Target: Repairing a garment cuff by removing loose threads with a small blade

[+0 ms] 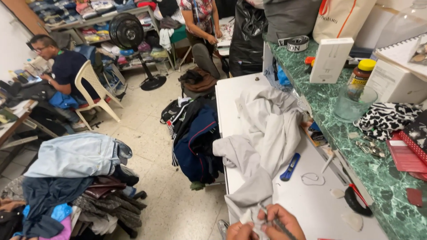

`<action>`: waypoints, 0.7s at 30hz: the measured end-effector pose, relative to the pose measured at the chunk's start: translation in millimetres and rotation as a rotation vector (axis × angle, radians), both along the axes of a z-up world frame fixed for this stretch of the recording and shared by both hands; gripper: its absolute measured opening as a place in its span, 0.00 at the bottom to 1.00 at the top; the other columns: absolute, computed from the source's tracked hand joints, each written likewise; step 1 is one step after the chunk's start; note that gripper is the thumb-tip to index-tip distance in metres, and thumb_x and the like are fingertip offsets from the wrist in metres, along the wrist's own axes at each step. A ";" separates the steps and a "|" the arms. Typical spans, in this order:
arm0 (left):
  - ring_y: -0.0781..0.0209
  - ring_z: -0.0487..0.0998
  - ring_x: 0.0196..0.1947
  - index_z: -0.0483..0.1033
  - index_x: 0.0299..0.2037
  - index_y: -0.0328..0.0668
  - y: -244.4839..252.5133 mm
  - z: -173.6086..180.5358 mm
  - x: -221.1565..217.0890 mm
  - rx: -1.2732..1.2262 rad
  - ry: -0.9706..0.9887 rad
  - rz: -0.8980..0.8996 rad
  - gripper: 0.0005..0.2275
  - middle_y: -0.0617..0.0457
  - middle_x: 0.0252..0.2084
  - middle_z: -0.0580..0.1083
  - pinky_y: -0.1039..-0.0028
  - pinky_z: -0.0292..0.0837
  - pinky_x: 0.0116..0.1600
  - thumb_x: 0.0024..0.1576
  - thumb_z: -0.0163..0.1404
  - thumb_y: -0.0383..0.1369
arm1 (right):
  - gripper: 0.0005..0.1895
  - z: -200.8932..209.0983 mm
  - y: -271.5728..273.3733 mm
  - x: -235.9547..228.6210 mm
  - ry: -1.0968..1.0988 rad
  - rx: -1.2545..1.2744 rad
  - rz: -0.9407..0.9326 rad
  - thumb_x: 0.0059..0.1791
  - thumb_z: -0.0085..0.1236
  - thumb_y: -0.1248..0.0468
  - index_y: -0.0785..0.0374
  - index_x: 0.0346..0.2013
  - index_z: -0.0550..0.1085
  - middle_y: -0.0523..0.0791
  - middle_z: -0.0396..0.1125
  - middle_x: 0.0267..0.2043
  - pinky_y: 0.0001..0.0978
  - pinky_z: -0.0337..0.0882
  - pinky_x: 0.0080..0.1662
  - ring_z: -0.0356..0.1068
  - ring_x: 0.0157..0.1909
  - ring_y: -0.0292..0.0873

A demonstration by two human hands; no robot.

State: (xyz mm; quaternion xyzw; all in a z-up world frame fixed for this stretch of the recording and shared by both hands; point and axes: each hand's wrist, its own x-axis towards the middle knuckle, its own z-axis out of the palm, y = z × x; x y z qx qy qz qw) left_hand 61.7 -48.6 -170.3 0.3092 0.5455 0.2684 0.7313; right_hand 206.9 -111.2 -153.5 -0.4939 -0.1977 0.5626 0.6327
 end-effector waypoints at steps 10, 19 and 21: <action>0.52 0.66 0.15 0.77 0.24 0.19 -15.1 25.4 -3.0 0.133 -0.537 0.046 0.15 0.38 0.14 0.68 0.69 0.58 0.24 0.57 0.53 0.31 | 0.10 99.2 -9.1 3.5 -0.872 0.312 -0.122 0.39 0.56 0.75 0.58 0.29 0.73 0.48 0.79 0.41 0.29 0.74 0.48 0.79 0.45 0.41; 0.64 0.80 0.28 0.81 0.31 0.39 -26.7 154.3 -12.8 0.704 -0.180 -0.218 0.15 0.53 0.28 0.80 0.75 0.77 0.37 0.63 0.48 0.42 | 0.16 192.4 -57.8 -27.6 -0.811 0.798 -0.115 0.56 0.47 0.55 0.62 0.34 0.75 0.48 0.67 0.36 0.42 0.83 0.49 0.78 0.43 0.54; 0.62 0.79 0.28 0.78 0.32 0.36 -32.7 167.6 -12.6 0.677 -0.347 -0.167 0.14 0.50 0.29 0.78 0.74 0.79 0.34 0.64 0.48 0.38 | 0.16 187.3 -59.1 -27.1 -0.841 0.800 -0.092 0.57 0.45 0.56 0.62 0.35 0.75 0.46 0.63 0.36 0.43 0.83 0.52 0.78 0.46 0.57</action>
